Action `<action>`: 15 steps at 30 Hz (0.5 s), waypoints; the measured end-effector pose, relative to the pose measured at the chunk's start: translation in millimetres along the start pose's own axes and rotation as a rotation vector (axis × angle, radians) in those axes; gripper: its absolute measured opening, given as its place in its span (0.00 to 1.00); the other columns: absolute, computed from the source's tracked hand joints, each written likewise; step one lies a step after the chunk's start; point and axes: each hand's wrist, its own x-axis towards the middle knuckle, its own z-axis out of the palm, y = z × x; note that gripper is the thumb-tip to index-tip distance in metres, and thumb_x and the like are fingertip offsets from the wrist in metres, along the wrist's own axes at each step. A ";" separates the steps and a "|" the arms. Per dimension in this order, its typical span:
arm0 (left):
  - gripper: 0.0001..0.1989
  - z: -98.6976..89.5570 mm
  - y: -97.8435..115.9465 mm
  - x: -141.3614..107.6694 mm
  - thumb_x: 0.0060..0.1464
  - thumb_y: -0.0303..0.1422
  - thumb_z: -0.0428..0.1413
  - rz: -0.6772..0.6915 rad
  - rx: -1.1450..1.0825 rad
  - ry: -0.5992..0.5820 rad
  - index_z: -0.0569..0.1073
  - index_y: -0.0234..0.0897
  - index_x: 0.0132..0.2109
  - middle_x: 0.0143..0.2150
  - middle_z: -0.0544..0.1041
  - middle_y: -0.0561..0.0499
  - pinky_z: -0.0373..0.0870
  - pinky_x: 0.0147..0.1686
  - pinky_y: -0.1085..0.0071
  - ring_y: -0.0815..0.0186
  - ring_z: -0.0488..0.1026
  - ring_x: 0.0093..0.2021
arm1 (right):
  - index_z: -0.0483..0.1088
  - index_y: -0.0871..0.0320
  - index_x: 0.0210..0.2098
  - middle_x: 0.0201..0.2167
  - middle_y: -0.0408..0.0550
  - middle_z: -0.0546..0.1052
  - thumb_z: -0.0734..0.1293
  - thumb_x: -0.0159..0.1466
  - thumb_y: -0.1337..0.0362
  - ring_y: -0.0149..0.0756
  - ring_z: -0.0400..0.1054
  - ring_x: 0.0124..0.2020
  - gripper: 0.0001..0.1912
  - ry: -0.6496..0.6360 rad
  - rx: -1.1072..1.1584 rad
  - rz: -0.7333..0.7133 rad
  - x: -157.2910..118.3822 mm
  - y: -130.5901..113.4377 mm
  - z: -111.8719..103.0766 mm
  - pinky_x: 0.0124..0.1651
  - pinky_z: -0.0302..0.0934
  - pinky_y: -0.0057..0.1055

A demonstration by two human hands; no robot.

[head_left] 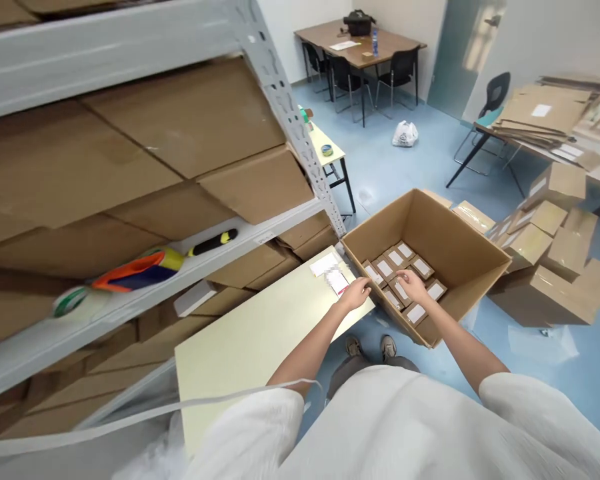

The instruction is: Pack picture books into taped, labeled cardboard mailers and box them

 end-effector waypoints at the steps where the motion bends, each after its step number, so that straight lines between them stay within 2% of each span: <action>1: 0.22 -2.5 -2.6 -10.9 0.71 0.31 0.52 -0.021 -0.013 0.022 0.75 0.40 0.68 0.69 0.77 0.43 0.67 0.73 0.58 0.56 0.73 0.71 | 0.79 0.54 0.52 0.55 0.54 0.81 0.64 0.68 0.58 0.43 0.79 0.46 0.18 -0.023 0.008 -0.023 1.3 -7.7 3.8 0.57 0.74 0.45; 4: 0.22 -10.5 -14.0 -43.2 0.72 0.31 0.52 -0.097 -0.042 0.108 0.75 0.40 0.68 0.69 0.77 0.43 0.67 0.73 0.58 0.56 0.73 0.71 | 0.79 0.54 0.52 0.55 0.53 0.81 0.64 0.68 0.57 0.42 0.79 0.45 0.18 -0.118 0.028 -0.083 6.2 -33.4 22.1 0.57 0.75 0.45; 7: 0.21 -19.6 -30.4 -80.6 0.72 0.32 0.52 -0.175 -0.065 0.219 0.75 0.39 0.68 0.70 0.76 0.42 0.67 0.73 0.59 0.56 0.72 0.71 | 0.79 0.54 0.52 0.54 0.52 0.82 0.63 0.68 0.57 0.42 0.79 0.45 0.18 -0.218 0.010 -0.162 10.3 -63.5 52.7 0.57 0.74 0.44; 11: 0.22 -32.5 -59.1 -146.8 0.73 0.32 0.51 -0.280 -0.111 0.366 0.74 0.40 0.69 0.72 0.75 0.44 0.66 0.74 0.60 0.57 0.71 0.72 | 0.79 0.55 0.50 0.53 0.53 0.83 0.64 0.67 0.59 0.41 0.79 0.44 0.17 -0.352 -0.017 -0.282 8.9 -111.9 113.3 0.57 0.74 0.43; 15: 0.22 -38.0 -91.7 -228.6 0.73 0.32 0.51 -0.395 -0.161 0.477 0.73 0.41 0.70 0.72 0.75 0.44 0.68 0.73 0.60 0.58 0.73 0.71 | 0.79 0.54 0.50 0.55 0.52 0.83 0.64 0.67 0.61 0.39 0.79 0.44 0.15 -0.478 -0.028 -0.380 -10.9 -163.9 186.4 0.57 0.75 0.43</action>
